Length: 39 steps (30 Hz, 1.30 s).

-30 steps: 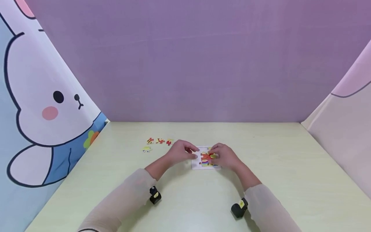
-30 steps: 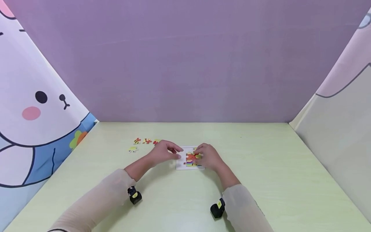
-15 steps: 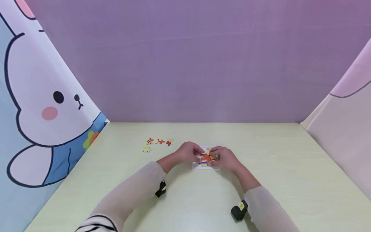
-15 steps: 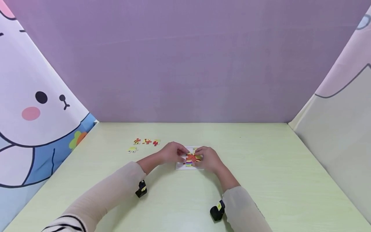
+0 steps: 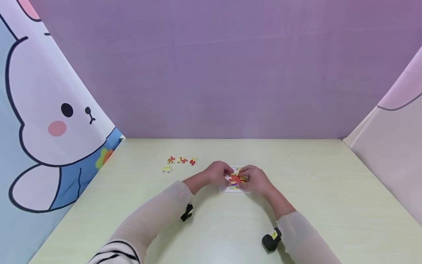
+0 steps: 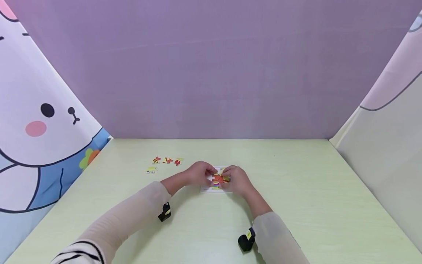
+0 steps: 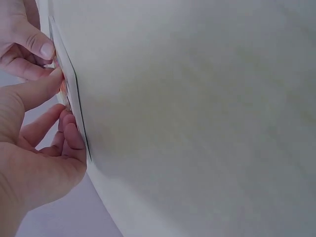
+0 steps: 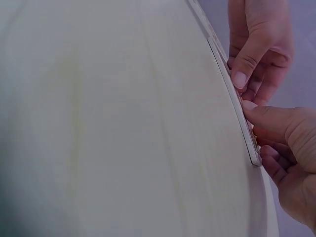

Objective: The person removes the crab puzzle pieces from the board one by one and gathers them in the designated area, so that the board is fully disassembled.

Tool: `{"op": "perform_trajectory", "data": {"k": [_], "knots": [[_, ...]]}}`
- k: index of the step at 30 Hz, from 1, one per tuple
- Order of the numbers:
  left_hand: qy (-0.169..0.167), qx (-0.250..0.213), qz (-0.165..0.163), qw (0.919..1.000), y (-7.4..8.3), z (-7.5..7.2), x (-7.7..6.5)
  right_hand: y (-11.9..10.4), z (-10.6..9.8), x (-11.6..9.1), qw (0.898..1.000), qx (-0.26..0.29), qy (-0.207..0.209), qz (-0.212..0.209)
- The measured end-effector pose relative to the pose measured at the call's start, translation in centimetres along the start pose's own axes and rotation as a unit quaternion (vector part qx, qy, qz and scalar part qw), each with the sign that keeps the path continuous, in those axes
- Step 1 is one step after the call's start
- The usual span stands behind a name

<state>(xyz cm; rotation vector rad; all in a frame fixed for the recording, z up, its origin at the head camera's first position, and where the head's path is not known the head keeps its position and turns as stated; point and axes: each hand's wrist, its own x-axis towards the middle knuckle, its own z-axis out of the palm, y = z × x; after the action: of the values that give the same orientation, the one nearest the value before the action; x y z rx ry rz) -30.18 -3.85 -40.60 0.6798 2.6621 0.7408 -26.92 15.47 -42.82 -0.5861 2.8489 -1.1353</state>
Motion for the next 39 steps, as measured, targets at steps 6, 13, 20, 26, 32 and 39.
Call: {"op": "perform_trajectory", "data": {"k": [6, 13, 20, 26, 32, 39], "knots": [[-0.016, -0.007, -0.016, 0.9997, 0.3, -0.2, 0.6, -0.3, -0.1, 0.1, 1.000, -0.008, 0.000, 0.003], [-0.008, -0.011, -0.025, 0.9996, 0.8, -0.7, 0.6, -0.5, -0.2, 0.0, 1.000, 0.001, 0.001, 0.015], [-0.007, -0.078, -0.028, 0.9965, 0.5, -0.7, 0.9, -0.6, 0.0, -0.1, 0.999, 0.010, 0.003, 0.035], [-0.011, -0.112, -0.030, 0.9932, 0.3, -0.6, 1.2, -0.6, 0.1, -0.2, 0.999, 0.018, 0.002, 0.040], [-0.010, -0.125, -0.031, 0.9916, 0.0, -0.4, 1.2, -0.4, 0.1, -0.2, 1.000, 0.014, -0.004, 0.008], [-0.001, -0.119, -0.033, 0.9923, -0.2, -0.3, 1.0, -0.2, 0.0, -0.2, 1.000, 0.004, -0.010, -0.022]]}}
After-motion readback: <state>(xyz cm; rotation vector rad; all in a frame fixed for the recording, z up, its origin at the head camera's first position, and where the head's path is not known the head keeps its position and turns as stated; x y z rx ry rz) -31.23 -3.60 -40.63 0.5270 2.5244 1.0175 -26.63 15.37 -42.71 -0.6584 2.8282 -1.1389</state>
